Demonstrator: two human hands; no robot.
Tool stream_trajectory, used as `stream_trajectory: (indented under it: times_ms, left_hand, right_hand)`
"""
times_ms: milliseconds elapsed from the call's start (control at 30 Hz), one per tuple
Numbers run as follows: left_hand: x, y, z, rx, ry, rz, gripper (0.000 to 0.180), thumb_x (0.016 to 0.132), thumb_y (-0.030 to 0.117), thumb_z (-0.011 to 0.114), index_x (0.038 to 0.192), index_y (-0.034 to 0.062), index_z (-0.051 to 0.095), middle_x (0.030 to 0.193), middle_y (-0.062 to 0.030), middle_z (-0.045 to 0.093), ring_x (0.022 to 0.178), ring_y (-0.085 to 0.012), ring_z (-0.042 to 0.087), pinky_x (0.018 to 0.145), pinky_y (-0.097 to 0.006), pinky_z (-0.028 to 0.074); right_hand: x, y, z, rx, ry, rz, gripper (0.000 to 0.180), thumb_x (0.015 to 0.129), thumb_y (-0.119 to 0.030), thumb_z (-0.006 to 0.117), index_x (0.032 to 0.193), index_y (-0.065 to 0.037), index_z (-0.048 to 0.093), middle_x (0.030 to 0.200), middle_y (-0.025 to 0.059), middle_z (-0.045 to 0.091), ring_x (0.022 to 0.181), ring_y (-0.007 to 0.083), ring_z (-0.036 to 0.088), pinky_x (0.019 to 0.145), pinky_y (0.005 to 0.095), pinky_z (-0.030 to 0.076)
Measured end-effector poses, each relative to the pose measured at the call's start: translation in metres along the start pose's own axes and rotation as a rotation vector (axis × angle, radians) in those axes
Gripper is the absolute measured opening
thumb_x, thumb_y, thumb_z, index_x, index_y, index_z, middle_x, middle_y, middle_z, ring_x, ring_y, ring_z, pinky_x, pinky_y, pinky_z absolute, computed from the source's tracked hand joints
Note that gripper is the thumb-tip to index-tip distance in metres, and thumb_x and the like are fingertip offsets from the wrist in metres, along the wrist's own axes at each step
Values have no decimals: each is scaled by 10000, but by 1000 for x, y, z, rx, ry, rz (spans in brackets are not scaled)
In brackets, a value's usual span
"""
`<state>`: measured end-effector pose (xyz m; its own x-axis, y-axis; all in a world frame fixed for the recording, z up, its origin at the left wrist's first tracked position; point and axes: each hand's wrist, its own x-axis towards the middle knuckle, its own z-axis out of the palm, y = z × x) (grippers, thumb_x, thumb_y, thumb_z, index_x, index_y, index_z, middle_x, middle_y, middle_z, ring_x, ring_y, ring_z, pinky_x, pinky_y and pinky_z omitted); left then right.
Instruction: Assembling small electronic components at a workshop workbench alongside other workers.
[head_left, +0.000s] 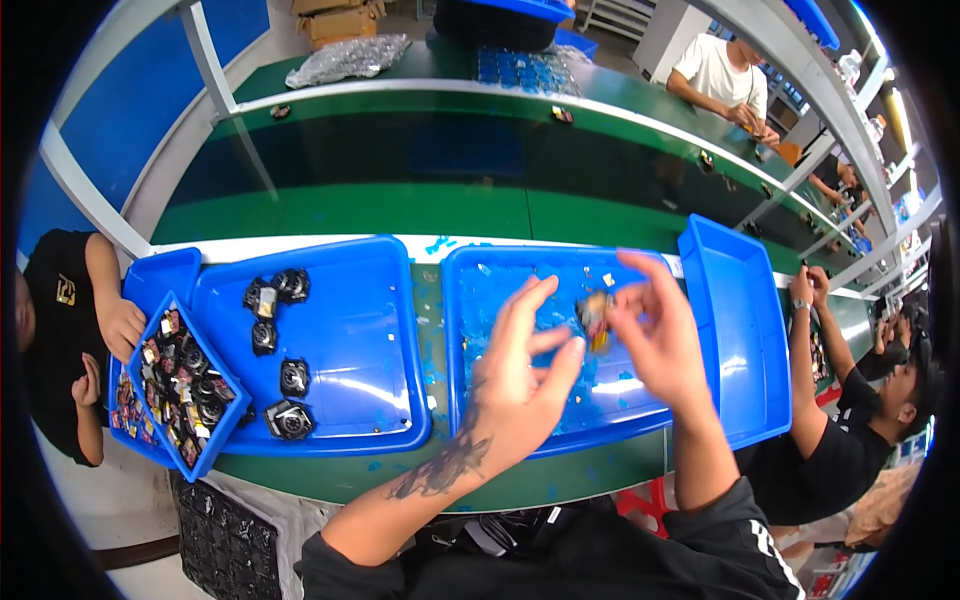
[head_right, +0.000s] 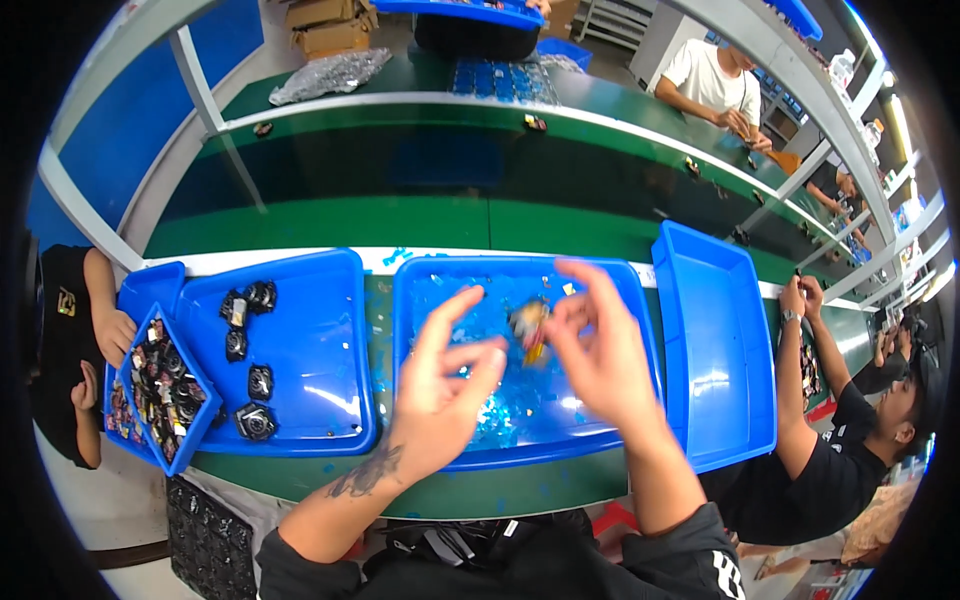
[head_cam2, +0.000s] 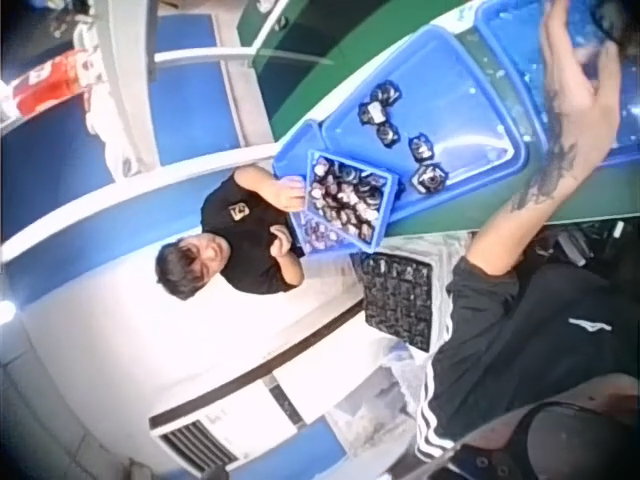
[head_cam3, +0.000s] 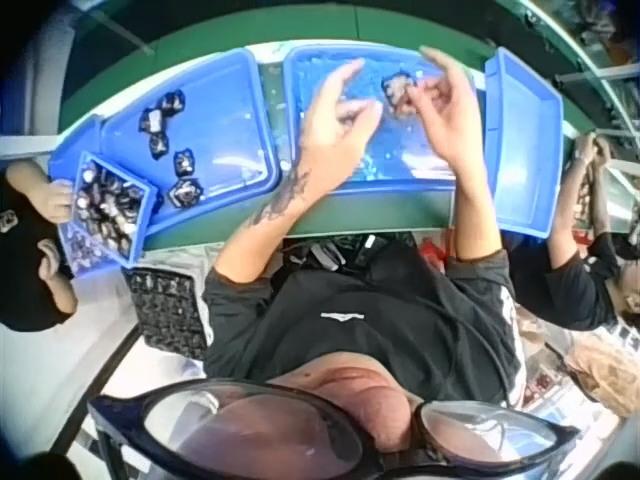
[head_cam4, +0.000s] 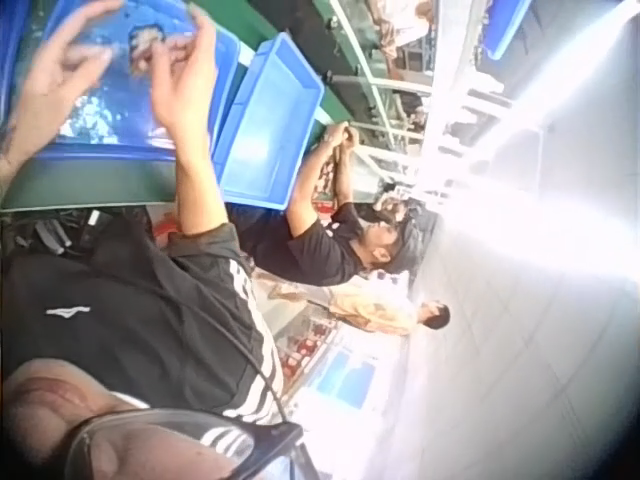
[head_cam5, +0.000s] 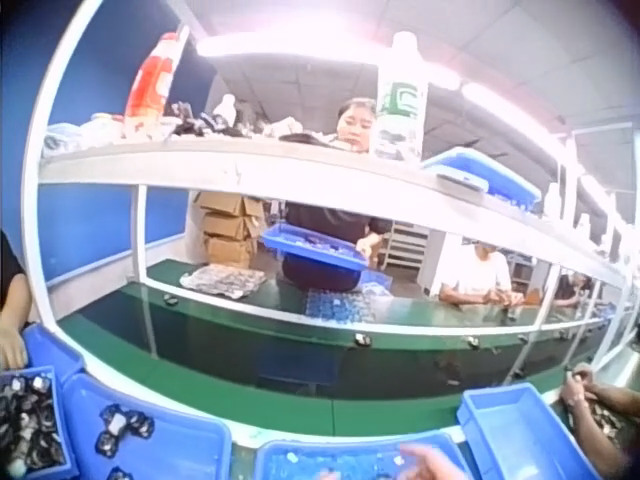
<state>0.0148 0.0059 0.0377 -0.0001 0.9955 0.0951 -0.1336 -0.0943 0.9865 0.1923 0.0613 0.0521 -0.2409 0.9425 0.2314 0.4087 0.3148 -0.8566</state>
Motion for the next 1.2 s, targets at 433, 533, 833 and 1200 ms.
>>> stream_trajectory:
  times_ms: [433, 533, 833, 1200]
  left_hand:
    - [-87, 188, -55, 308, 197, 1177, 219, 927, 250, 559, 962, 50, 477, 912, -101, 516, 640, -296, 587, 484, -344, 464]
    - [-83, 189, -70, 197, 166, 1250, 222, 946, 261, 524, 1003, 49, 490, 924, -105, 523, 636, -296, 583, 486, -345, 468]
    - [-73, 169, -134, -305, 246, 1194, 286, 947, 196, 546, 1189, 44, 560, 1029, -235, 610, 645, -282, 603, 534, -329, 508]
    - [-24, 156, -137, -263, 643, 1203, 321, 988, 109, 399, 1236, -63, 507, 902, -79, 526, 610, -125, 474, 547, -225, 394]
  right_hand:
    - [206, 144, 8, -445, 95, 336, 522, 634, -207, 856, 1074, -14, 654, 1069, 199, 675, 1030, 329, 644, 883, 390, 512]
    - [198, 156, -8, -413, 96, 317, 417, 726, -150, 766, 1101, -17, 641, 987, 181, 697, 967, 304, 671, 847, 379, 518]
    - [152, -149, 26, -349, 74, -754, 77, 828, -77, 676, 799, -6, 670, 749, 90, 664, 631, 188, 622, 598, 288, 493]
    - [240, -260, -38, -843, 289, -837, 189, 765, -215, 780, 858, -66, 708, 952, 124, 685, 957, 302, 644, 866, 402, 489]
